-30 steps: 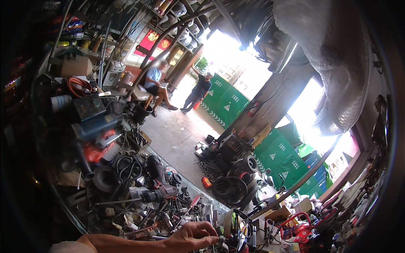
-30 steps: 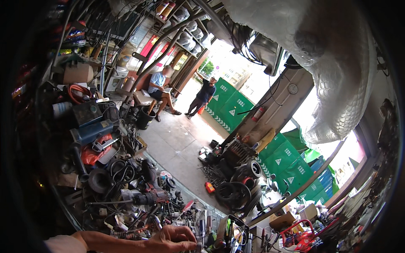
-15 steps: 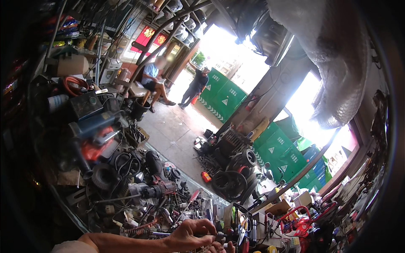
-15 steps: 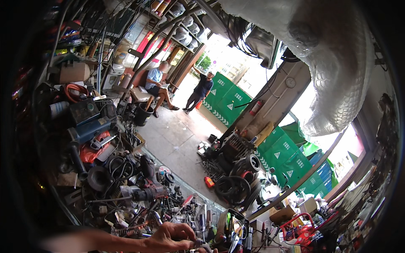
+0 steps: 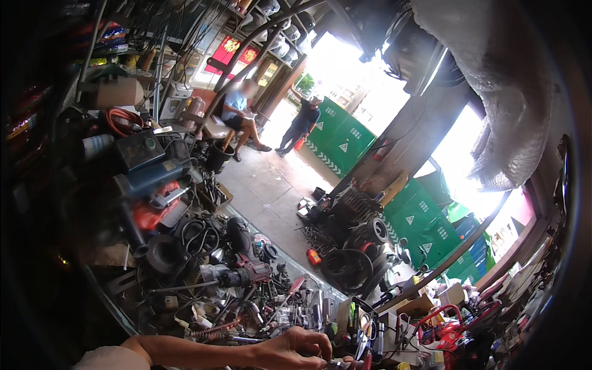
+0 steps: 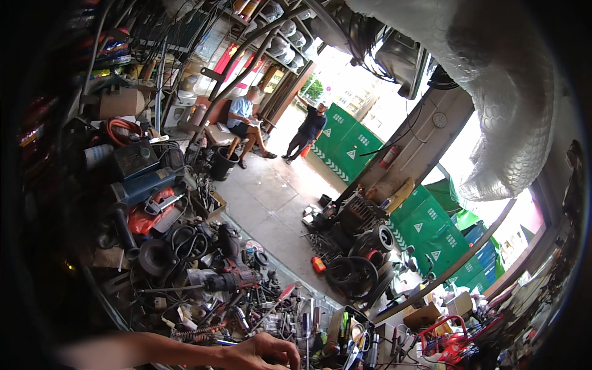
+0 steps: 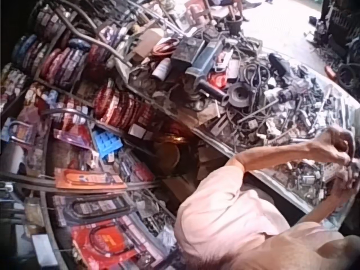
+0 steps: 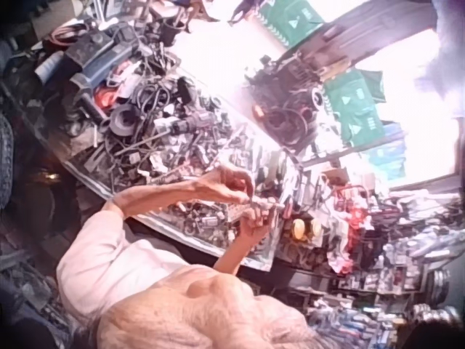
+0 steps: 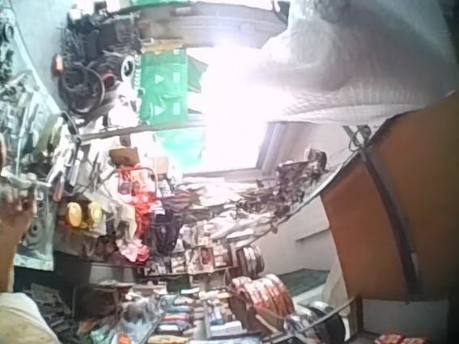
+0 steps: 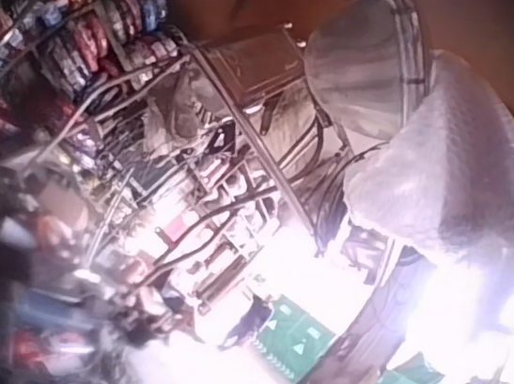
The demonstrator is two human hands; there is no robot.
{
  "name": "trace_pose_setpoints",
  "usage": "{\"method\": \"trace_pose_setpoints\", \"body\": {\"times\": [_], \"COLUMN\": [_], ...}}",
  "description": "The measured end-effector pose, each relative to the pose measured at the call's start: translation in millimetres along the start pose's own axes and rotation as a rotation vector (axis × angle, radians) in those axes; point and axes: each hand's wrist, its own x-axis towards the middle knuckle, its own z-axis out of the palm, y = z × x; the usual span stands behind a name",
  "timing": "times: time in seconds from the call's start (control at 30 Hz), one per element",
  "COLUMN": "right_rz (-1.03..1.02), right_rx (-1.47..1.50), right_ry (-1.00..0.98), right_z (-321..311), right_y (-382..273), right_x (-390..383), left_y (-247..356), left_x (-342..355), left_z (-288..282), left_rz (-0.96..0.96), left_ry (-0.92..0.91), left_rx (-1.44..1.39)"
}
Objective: The person is working at a cluttered workbench in a workshop, manipulating small mechanical parts and tools. They repeatedly pick up, inspect, and handle various metal components, including a long silver rod and small fasteners, using their hands and occasionally tools. The task involves sorting and examining these items amidst a disorganized array of equipment.
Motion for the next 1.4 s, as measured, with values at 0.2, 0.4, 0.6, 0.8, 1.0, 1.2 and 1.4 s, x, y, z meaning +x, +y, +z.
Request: {"method": "trace_pose_setpoints", "body": {"times": [0.2, 0.4, 0.6, 0.8, 1.0, 1.2, 1.4], "right_rz": [0.022, -0.112, -0.184, -0.676, 0.017, 0.372, 0.455], "right_rx": [-0.058, -0.2, -0.619, -1.483, -1.597, -1.299, -1.04], "right_ry": [-0.054, -0.223, -0.909, -0.831, -0.63, -0.166, 0.142], "right_z": [1, 52, 156, 204, 89, -3, -46], "right_y": [-5, -27, -74, -14, 44, 48, 36], "right_x": [1, 28, 70, 137, 134, 105, 87], "left_y": [8, 13, 47, 57, 52, 33, 22], "left_x": [-8, -2, -2, -14, -15, -6, -2], "left_z": [-1, -18, -30, -35, -23, -23, -22], "left_rz": [-0.125, -0.061, 0.032, 0.105, 0.151, 0.036, -0.013], "left_ry": [0.107, 0.3, 0.524, 0.504, 0.353, 0.334, 0.382], "left_rx": [0.108, -0.023, -0.23, -0.155, -0.112, -0.155, -0.17]}}
